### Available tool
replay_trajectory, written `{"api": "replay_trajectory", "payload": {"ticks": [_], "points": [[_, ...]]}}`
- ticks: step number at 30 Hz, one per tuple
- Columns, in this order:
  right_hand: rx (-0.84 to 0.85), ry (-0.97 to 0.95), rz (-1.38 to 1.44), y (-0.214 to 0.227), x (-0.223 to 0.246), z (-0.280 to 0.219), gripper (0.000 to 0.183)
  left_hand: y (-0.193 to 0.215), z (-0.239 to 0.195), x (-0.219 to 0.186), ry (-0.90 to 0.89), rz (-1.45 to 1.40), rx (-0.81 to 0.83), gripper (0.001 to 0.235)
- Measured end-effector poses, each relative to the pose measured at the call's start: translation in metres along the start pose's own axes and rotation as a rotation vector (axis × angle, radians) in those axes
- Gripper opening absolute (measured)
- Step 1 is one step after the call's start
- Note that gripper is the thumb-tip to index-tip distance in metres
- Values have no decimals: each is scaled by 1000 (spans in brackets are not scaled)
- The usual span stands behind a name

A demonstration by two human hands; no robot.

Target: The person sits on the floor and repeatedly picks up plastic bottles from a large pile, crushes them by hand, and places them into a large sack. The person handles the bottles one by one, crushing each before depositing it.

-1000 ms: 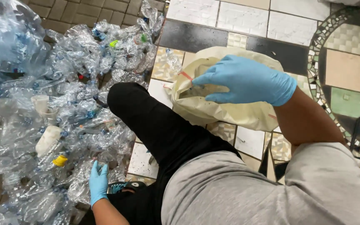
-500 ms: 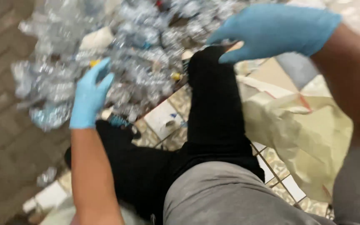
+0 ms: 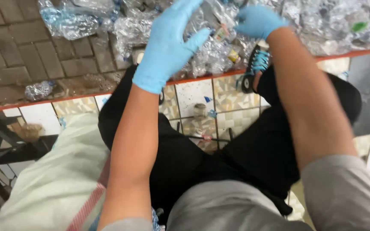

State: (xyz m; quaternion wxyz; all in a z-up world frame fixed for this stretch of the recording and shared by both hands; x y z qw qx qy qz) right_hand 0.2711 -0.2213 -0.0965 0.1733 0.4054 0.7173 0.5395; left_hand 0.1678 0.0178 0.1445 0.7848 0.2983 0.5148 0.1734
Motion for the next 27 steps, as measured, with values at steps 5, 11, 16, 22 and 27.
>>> {"api": "replay_trajectory", "payload": {"ticks": [5,11,16,22,27], "points": [[380,-508,285,-128,6,-10,47,17,-5,10,205,232,200,63],[110,-715,451,-221,21,-9,120,28,-19,20,411,223,333,65],[222,-749,396,-240,39,5,125,13,-17,31,435,264,475,69],[291,-689,331,-226,35,26,92,-1,-33,16,403,208,494,69],[302,-651,483,-174,26,24,75,-7,-28,0,270,242,424,71]]}}
Point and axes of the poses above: each hand's wrist, its own z-axis towards the middle knuckle, its own y-axis out of the back of the hand, x = y × z, the point moved 7 cm from there along z, towards the middle knuckle, and after that the axes turned 9 degrees about -y, right-handed, at the moved point
